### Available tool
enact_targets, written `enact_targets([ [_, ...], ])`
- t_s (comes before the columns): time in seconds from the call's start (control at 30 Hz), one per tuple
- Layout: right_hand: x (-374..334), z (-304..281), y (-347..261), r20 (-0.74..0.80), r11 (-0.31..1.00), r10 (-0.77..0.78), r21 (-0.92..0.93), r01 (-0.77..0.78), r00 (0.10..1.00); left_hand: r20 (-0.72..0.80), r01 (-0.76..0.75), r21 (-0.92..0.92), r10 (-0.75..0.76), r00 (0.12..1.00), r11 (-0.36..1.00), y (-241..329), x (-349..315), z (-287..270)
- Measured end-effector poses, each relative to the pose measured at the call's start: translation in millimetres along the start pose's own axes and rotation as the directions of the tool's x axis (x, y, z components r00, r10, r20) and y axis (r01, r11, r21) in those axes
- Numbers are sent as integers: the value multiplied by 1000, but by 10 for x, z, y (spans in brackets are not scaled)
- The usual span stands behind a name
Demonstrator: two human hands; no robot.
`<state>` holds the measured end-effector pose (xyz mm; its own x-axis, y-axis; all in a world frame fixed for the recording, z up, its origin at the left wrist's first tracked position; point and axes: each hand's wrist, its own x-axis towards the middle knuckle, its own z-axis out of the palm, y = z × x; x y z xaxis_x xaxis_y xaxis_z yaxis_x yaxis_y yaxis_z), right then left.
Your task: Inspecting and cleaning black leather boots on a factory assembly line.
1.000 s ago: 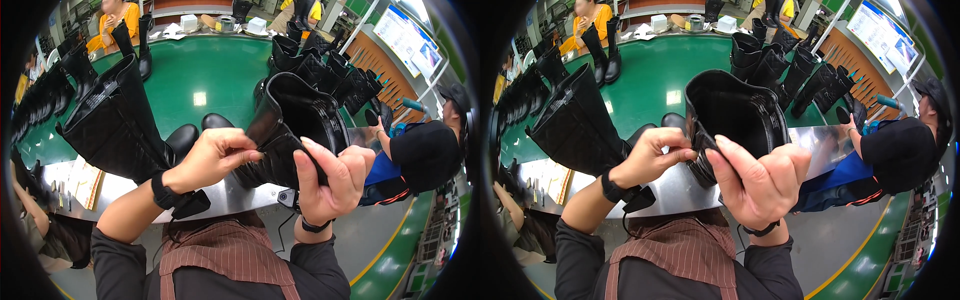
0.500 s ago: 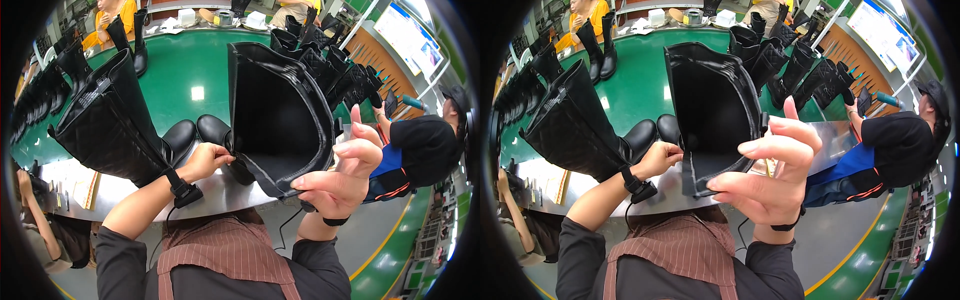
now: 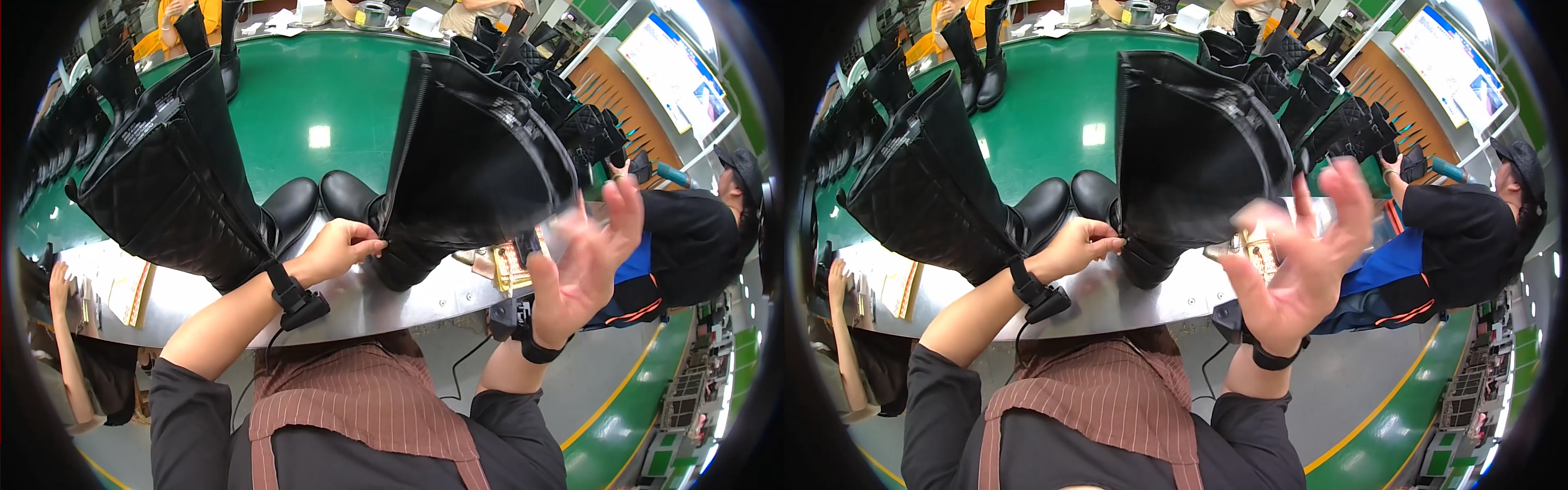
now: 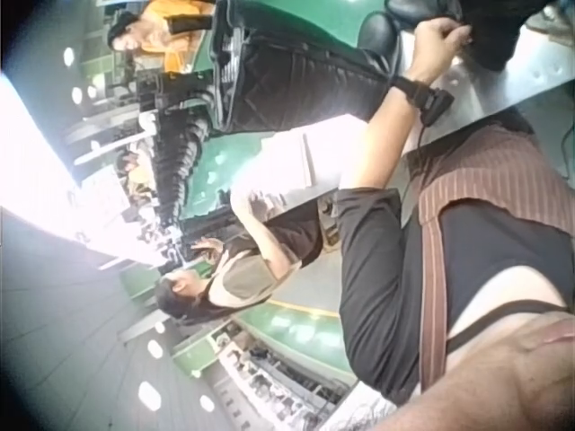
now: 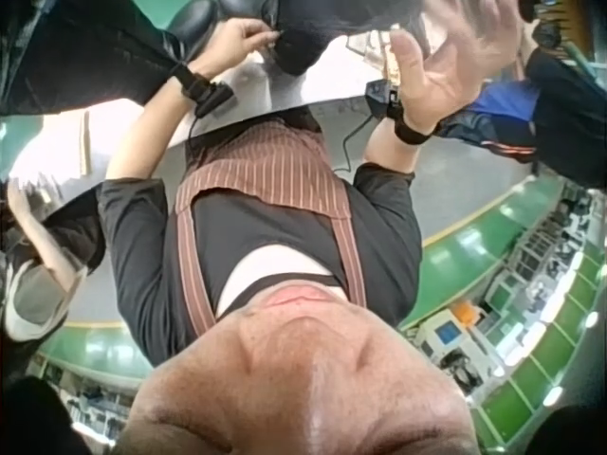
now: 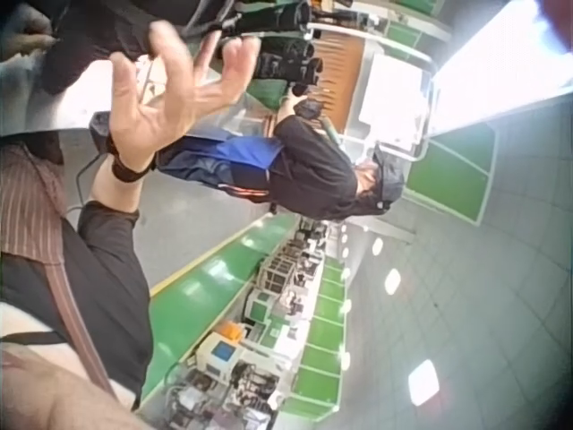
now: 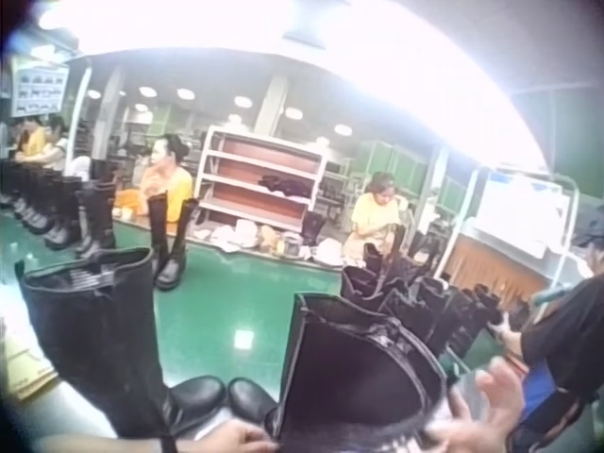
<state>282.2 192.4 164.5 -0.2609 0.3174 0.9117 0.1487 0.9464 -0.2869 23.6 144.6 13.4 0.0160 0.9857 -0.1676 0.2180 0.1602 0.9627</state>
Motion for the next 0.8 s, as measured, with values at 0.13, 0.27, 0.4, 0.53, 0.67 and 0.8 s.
enact_targets([
  [0.13,-328,242,140,-221,966,246,137,-220,944,39,11,-205,-3,999,979,-34,0,4],
  [0.27,-1076,692,195,116,674,692,249,-696,712,149,79,-287,-37,988,955,-79,32,18],
  [0.4,-1639,1018,345,402,499,702,313,-808,589,293,167,-279,-82,953,946,-89,50,9],
  [0.53,-1805,1073,387,366,448,805,141,-883,467,306,188,-305,-91,948,934,51,-8,-26],
  [0.67,-1769,1043,355,343,603,744,25,-798,573,290,180,-522,-25,957,834,430,-154,-94],
  [0.8,-1743,1053,344,347,580,765,-3,-815,543,245,146,-581,1,970,801,889,-294,-112],
])
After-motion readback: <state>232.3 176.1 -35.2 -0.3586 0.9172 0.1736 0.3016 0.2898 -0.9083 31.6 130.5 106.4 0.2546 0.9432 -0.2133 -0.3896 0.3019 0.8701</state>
